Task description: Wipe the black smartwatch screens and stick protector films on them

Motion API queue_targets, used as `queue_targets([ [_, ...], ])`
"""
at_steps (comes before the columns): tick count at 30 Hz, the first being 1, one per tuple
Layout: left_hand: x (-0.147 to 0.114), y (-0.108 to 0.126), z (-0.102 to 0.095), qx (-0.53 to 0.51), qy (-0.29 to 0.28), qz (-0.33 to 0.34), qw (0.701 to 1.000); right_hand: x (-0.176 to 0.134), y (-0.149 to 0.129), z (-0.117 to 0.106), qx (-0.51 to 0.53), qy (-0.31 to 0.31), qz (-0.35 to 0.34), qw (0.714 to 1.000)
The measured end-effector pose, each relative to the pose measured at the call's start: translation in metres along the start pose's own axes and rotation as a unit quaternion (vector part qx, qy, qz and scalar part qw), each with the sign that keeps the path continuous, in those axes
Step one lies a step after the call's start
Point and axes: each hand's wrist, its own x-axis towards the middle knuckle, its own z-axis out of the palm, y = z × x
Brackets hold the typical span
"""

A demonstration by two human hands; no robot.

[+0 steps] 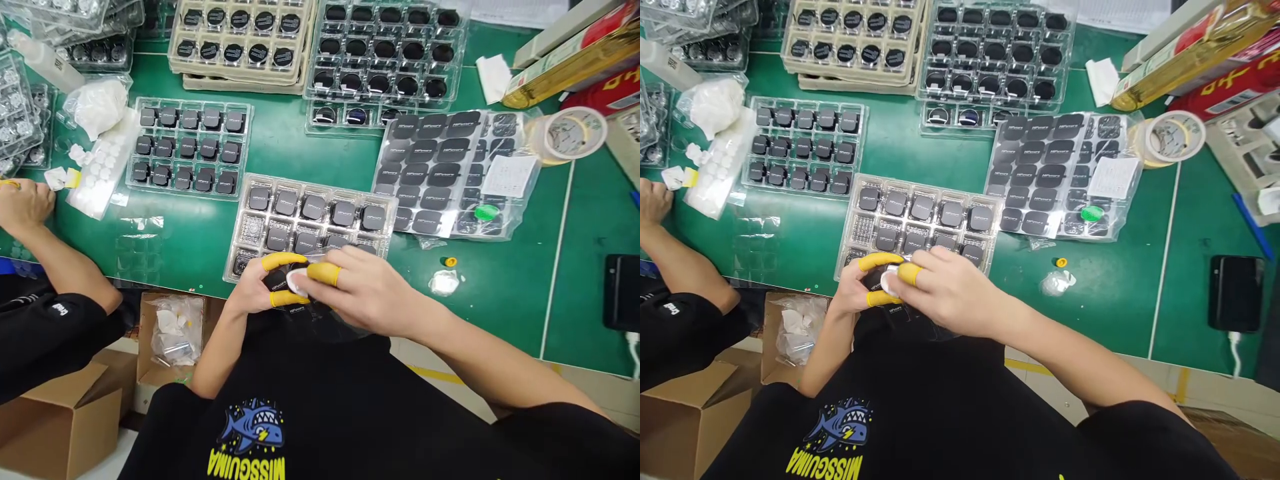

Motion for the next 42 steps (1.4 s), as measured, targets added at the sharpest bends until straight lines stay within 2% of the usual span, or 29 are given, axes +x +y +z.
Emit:
queue_targets([
  [4, -0.001, -0.001, -0.002, 0.006, -0.004, 0.006, 1.0, 0.002, -0.001, 0.002, -0.001, -0.021, -0.043, 0.999],
  [9, 0.0, -0.003, -0.001, 0.015, 0.005, 0.007, 1.0, 0.007, 0.007, 0.006, -0.081, 0.008, -0.013, 0.997],
  [14, -0.003, -0.006, -0.001, 0.011, 0.02, 0.003, 1.0, 0.004, 0.006, 0.004, 0.02, -0.023, -0.052, 0.998],
  [17, -0.002, -0.004, -0.002, 0.017, 0.008, 0.008, 1.0, 0.003, 0.005, 0.005, 0.002, -0.015, -0.058, 0.998],
  [21, 0.002, -0.001, 0.001, 0.02, 0.007, -0.011, 1.0, 0.005, 0.009, 0.011, -0.042, 0.006, -0.019, 0.999],
  [25, 0.002, 0.0, 0.002, -0.002, 0.036, -0.03, 0.999, 0.004, 0.012, 0.012, -0.042, 0.03, 0.006, 0.999],
  [30, -0.002, 0.003, -0.004, -0.019, 0.075, -0.043, 0.996, -0.008, 0.014, -0.007, -0.064, 0.032, 0.023, 0.997],
  [35, 0.002, 0.005, -0.008, -0.023, 0.076, -0.02, 0.997, -0.011, 0.015, -0.021, -0.038, 0.108, 0.096, 0.989],
  [42, 0.002, 0.007, -0.004, -0.053, 0.052, -0.058, 0.996, 0.009, 0.019, -0.007, -0.014, 0.012, 0.045, 0.999],
])
